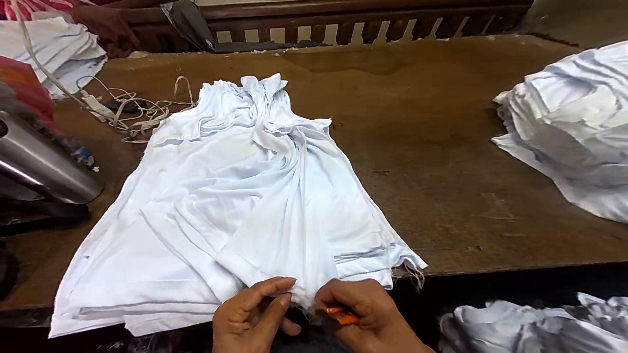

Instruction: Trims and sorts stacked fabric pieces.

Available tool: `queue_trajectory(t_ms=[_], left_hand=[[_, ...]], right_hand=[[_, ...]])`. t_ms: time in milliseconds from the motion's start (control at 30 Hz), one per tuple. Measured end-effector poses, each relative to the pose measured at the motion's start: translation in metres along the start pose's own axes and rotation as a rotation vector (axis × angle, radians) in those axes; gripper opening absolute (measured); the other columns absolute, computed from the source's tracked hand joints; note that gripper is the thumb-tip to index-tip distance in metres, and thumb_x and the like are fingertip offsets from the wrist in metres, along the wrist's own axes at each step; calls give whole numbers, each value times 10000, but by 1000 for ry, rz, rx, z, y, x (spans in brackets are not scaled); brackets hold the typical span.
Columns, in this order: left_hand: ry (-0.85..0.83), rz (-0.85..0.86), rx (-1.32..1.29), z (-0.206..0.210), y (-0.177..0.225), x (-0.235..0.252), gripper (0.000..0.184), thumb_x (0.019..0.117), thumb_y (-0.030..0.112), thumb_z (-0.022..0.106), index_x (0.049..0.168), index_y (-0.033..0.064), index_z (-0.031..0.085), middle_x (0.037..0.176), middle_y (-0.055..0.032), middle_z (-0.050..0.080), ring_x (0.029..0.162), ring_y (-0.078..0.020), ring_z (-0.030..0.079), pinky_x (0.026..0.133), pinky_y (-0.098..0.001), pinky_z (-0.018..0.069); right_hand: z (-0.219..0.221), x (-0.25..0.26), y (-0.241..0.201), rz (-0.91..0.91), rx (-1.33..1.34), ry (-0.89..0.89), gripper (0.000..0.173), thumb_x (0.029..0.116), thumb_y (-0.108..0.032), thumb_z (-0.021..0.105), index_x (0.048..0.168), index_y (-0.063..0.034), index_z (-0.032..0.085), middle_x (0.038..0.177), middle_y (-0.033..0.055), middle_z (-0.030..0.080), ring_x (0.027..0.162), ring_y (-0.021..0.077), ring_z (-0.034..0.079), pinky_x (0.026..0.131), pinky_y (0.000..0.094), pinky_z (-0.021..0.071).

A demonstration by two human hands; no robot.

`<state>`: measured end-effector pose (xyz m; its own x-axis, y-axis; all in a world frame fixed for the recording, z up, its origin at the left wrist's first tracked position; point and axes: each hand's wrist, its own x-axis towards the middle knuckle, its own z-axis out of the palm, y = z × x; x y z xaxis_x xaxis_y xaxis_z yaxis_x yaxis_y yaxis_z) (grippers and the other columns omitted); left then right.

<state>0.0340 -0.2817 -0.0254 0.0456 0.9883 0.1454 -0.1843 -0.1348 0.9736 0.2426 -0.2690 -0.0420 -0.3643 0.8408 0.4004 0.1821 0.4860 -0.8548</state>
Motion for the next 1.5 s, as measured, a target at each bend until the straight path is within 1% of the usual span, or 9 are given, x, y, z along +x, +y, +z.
queue_trajectory(t_ms=[100, 167, 300, 367, 467, 533, 667, 933, 1500], left_hand=[[27, -26, -101, 2, -3, -1, 237, 914, -79, 664, 1145, -67, 714, 1108, -150, 738, 787, -223, 756, 685, -377, 670], [33, -24, -147, 3, -5, -1, 310, 844, -47, 766, 1149, -58, 713, 1107, -154, 733, 823, -226, 752, 728, -381, 664], [66, -34, -140, 8, -4, 0, 437, 703, -95, 850, 1110, -55, 696, 1109, -133, 715, 865, -210, 749, 713, -359, 670], [54, -49, -162, 7, -1, 0, 473, 696, -109, 845, 1133, -67, 670, 1110, -134, 706, 845, -209, 748, 703, -367, 671], [54, -100, -224, 2, 8, -1, 518, 698, -93, 851, 1177, -67, 655, 1096, -129, 711, 845, -202, 740, 709, -364, 664], [65, -136, -270, -1, 12, -3, 551, 688, -110, 851, 1198, -65, 646, 1080, -135, 716, 848, -206, 740, 709, -365, 660], [98, -188, -330, -1, 16, -6, 577, 673, -118, 848, 1210, -65, 643, 1051, -141, 717, 853, -197, 729, 713, -348, 644], [128, -185, -334, 4, 19, -9, 602, 675, -140, 841, 1232, -72, 622, 1052, -137, 726, 881, -198, 740, 732, -344, 648], [101, -170, -186, 12, 22, -14, 642, 677, -206, 799, 1264, -97, 561, 1169, -167, 707, 961, -265, 753, 738, -400, 670]], right_hand=[[2, -8, -15, -58, -109, -59, 125, 971, -121, 630, 924, -17, 682, 728, 74, 661, 625, 103, 610, 544, 246, 488], [8, -11, -24, -95, -190, -63, 150, 984, -122, 616, 900, -18, 684, 723, 89, 666, 626, 145, 628, 539, 291, 496], [17, -13, -34, -149, -320, -83, 173, 1005, -138, 585, 893, -36, 667, 713, 101, 642, 618, 200, 629, 508, 341, 471], [15, -13, -36, -134, -379, -66, 244, 1029, -237, 555, 968, -34, 677, 769, 115, 657, 671, 224, 646, 548, 359, 499], [3, -15, -37, -42, -526, 31, 517, 1077, -463, 458, 1154, -5, 684, 885, 151, 689, 774, 246, 668, 633, 380, 547], [-3, -14, -28, -57, -683, 111, 445, 1095, -372, 422, 1197, -24, 679, 866, 137, 663, 757, 239, 644, 617, 362, 528], [-1, -15, -19, -142, -829, 155, 386, 1085, -339, 469, 1204, -47, 692, 812, 106, 617, 719, 225, 601, 593, 322, 487], [14, -6, -14, -215, -832, 264, 412, 1086, -368, 457, 1177, -47, 699, 771, 74, 593, 683, 187, 564, 576, 282, 450], [14, -7, -7, -202, -893, 281, 355, 1084, -327, 464, 1007, -77, 704, 735, 47, 604, 662, 165, 584, 555, 277, 450]])
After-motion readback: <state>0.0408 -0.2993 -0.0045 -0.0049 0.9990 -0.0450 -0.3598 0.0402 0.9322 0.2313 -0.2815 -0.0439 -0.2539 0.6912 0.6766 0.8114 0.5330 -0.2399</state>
